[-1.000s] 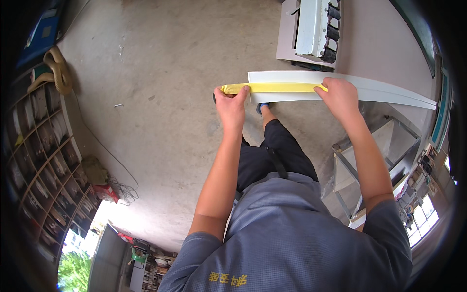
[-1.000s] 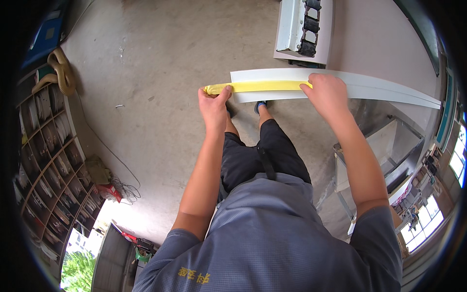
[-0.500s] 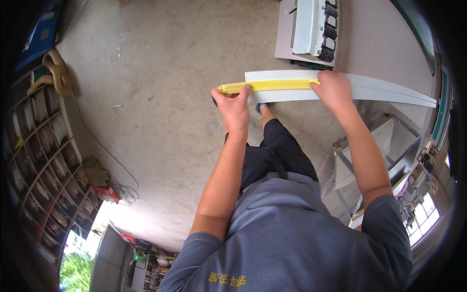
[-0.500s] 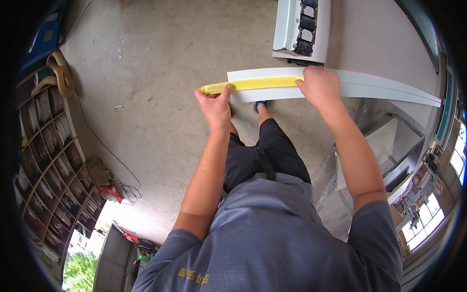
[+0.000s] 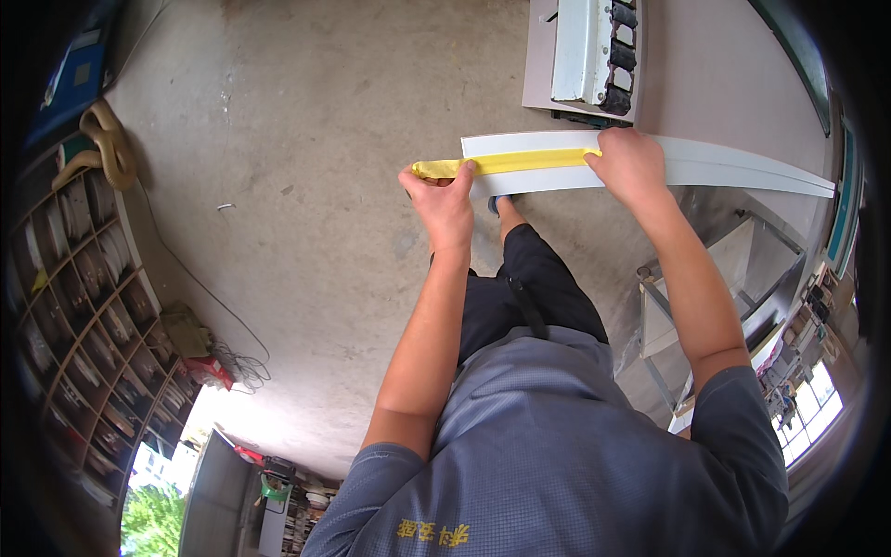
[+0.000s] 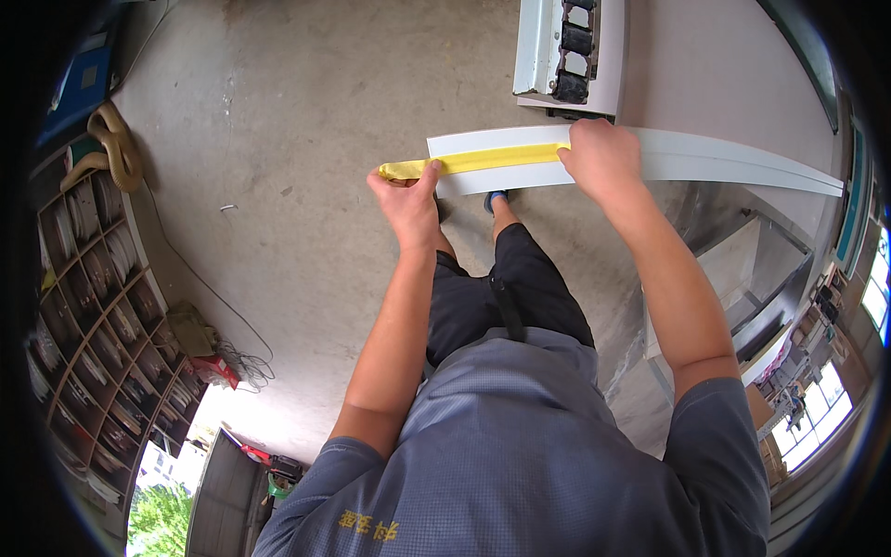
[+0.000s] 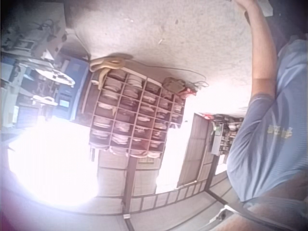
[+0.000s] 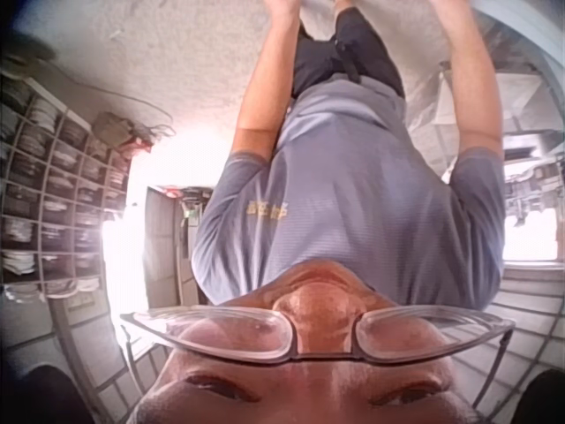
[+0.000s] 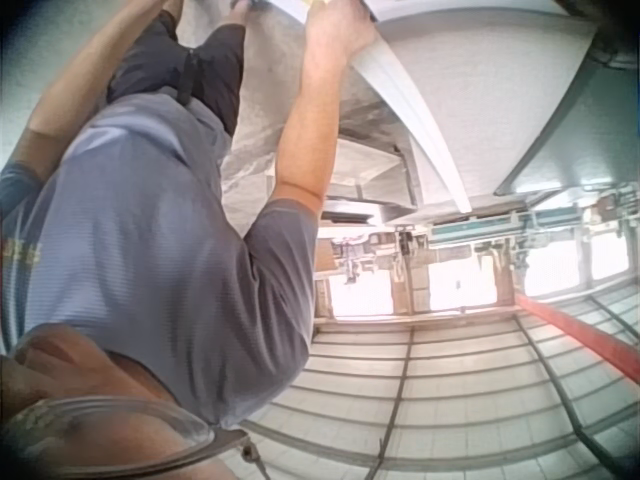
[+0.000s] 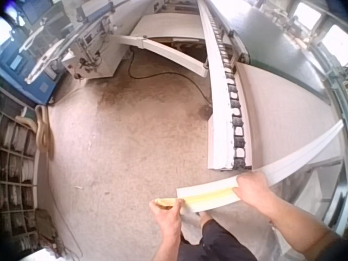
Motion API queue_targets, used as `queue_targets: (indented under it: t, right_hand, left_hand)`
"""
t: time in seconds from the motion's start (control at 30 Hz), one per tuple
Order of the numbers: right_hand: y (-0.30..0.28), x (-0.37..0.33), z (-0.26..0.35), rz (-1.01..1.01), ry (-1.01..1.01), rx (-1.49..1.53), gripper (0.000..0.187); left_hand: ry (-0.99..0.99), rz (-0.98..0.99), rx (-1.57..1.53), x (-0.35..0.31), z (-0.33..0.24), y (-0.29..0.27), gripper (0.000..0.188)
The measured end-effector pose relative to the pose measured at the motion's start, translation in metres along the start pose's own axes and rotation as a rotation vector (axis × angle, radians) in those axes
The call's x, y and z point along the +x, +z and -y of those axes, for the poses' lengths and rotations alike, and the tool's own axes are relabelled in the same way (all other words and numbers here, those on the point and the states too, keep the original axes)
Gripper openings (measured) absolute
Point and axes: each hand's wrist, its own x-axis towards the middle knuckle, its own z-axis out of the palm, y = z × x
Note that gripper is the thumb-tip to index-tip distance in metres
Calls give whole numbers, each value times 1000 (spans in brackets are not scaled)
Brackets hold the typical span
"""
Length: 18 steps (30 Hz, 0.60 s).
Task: The person scrapes the edge of a white board with a tool, then peels and applies yellow adhesive tape along the length of a second white board.
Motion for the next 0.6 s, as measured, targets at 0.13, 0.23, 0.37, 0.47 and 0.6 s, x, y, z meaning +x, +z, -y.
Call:
queue_targets:
  t: [0.13, 0.23, 0.37, 0.47, 0.6]
  right_hand:
    - [-23, -5, 22, -10, 41, -21, 49]
    - [-5, -29, 51, -295, -80, 19, 78]
    - [29, -48, 108, -267, -392, 206, 74]
    - [52, -53, 131, -251, -502, 278, 74]
    - [64, -52, 107, -217, -501, 236, 78]
  left_hand:
    - [37, -6, 19, 1, 4, 0, 56]
    - [23, -36, -33, -2, -2, 6, 56]
    - [49, -31, -57, 2, 10, 4, 55]
    - [65, -39, -58, 2, 7, 4, 55]
    - [37, -63, -58, 2, 6, 3, 54]
